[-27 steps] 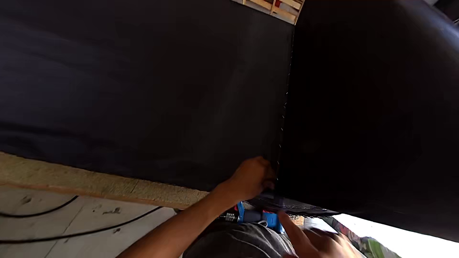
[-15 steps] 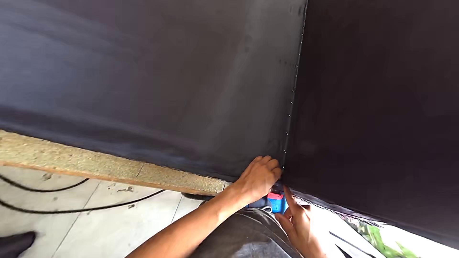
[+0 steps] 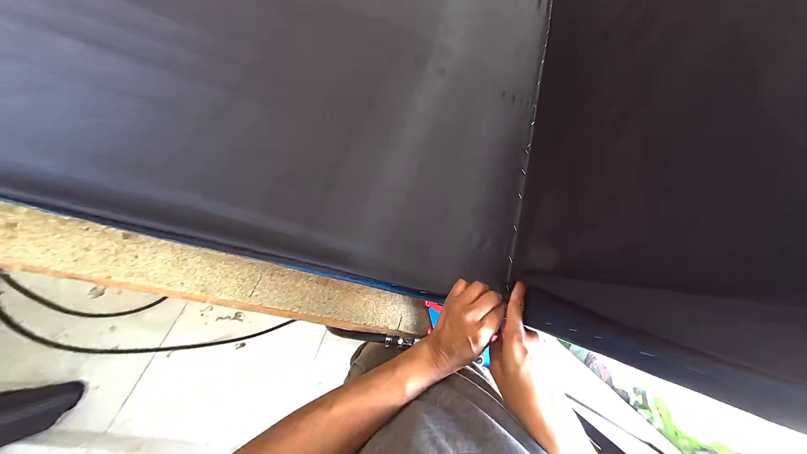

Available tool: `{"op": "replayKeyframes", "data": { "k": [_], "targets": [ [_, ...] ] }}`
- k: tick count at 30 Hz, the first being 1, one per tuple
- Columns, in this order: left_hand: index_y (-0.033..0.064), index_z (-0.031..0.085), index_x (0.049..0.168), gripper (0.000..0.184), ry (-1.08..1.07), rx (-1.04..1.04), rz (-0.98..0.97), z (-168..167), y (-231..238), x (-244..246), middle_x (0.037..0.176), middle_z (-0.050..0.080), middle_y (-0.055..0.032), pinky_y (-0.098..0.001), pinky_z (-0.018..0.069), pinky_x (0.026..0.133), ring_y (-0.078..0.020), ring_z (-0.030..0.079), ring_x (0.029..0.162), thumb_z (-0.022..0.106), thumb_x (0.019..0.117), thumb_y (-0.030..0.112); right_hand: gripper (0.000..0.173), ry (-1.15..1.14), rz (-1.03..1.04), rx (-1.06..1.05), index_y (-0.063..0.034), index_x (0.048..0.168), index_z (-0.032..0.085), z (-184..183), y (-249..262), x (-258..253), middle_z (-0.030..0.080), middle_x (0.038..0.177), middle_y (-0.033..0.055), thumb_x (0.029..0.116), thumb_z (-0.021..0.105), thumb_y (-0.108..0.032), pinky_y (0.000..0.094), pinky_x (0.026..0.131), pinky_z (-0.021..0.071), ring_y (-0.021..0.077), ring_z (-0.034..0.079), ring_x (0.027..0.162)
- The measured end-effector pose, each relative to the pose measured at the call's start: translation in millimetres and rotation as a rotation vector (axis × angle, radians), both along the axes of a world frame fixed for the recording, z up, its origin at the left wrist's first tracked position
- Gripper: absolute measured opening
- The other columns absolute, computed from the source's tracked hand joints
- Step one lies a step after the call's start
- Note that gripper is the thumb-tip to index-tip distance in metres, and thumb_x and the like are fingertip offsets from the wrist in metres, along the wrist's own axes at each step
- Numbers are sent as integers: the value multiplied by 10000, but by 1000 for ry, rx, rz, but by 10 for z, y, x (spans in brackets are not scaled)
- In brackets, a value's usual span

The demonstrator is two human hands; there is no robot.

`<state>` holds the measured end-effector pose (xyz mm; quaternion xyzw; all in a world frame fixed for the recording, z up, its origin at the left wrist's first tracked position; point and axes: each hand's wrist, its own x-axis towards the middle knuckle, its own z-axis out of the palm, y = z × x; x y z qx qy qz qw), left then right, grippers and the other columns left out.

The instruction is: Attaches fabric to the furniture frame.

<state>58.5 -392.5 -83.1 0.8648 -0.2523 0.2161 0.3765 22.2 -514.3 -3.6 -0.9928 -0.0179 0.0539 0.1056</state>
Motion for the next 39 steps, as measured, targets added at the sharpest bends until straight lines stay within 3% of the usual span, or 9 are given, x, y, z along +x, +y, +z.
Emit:
{"op": "replayKeyframes", "data": {
  "k": [3, 6, 8, 11, 22, 26, 29, 32, 39],
  "targets": [
    [213, 769, 1064, 156, 9, 32, 59, 105, 134, -85, 1054, 731, 28, -387, 510, 837, -190, 647, 1029, 628, 1011, 254, 596, 12, 160, 336, -23, 1532, 460, 312, -400, -77, 771, 887, -13, 958, 548, -157, 280, 465, 557, 50, 617, 510],
    [165, 799, 1093, 239, 7, 94, 157, 134, 252, -180, 718, 649, 12, -334, 498, 610, -181, 611, 684, 630, 993, 302, 322, -14, 184, 457, -77, 1277, 726, 686, -618, -111, 777, 873, -9, 984, 609, -138, 200, 532, 558, 6, 645, 597],
    [106, 793, 1129, 291, 8, 172, 174, 75, 200, -241, 519, 562, 7, -314, 445, 444, -170, 560, 466, 602, 994, 278, 237, 7, 162, 444, -78, 1162, 775, 808, -664, -146, 769, 842, -3, 977, 638, -136, 194, 596, 585, 11, 682, 665],
    [48, 761, 1165, 300, 22, 251, 135, 44, 72, -213, 485, 536, 2, -321, 446, 413, -176, 552, 425, 562, 989, 187, 205, -55, 149, 477, -60, 1070, 787, 677, -621, -157, 745, 767, -20, 952, 661, -169, 165, 558, 563, -13, 660, 626],
    [63, 759, 821, 239, -53, 196, 181, 31, -145, -65, 491, 534, -2, -306, 428, 429, -159, 552, 445, 543, 924, 77, 237, -283, 121, 383, -95, 978, 814, 299, -505, -107, 696, 644, -54, 938, 646, -258, 169, 456, 483, -33, 580, 504],
    [103, 707, 721, 219, 30, 175, 260, 85, -152, -42, 494, 532, 8, -306, 416, 411, -149, 557, 450, 612, 914, 143, 379, -195, 142, 329, -41, 1206, 754, 231, -462, -120, 630, 564, -68, 958, 610, -288, 224, 396, 431, -2, 490, 419],
    [104, 791, 878, 200, 144, 199, 242, 124, -170, -85, 504, 559, -3, -339, 460, 409, -174, 596, 454, 626, 920, 208, 580, -10, 145, 176, 17, 1443, 561, 282, -338, -130, 548, 510, -87, 946, 556, -280, 294, 391, 457, 52, 473, 384],
    [107, 717, 731, 212, 150, 146, 217, 83, -209, -104, 499, 552, -8, -345, 465, 414, -171, 601, 459, 604, 902, 160, 663, 101, 117, 91, 48, 1488, 488, 285, -226, -86, 485, 485, -81, 916, 534, -282, 332, 417, 455, 92, 468, 396],
    [91, 699, 688, 236, 92, 19, 229, 31, -244, -116, 500, 561, -11, -330, 476, 430, -160, 597, 461, 601, 898, 137, 688, 186, 56, -129, -46, 1557, 413, 255, -52, 63, 704, 735, 79, 898, 565, -173, 447, 600, 585, 280, 715, 650]
  ]
}}
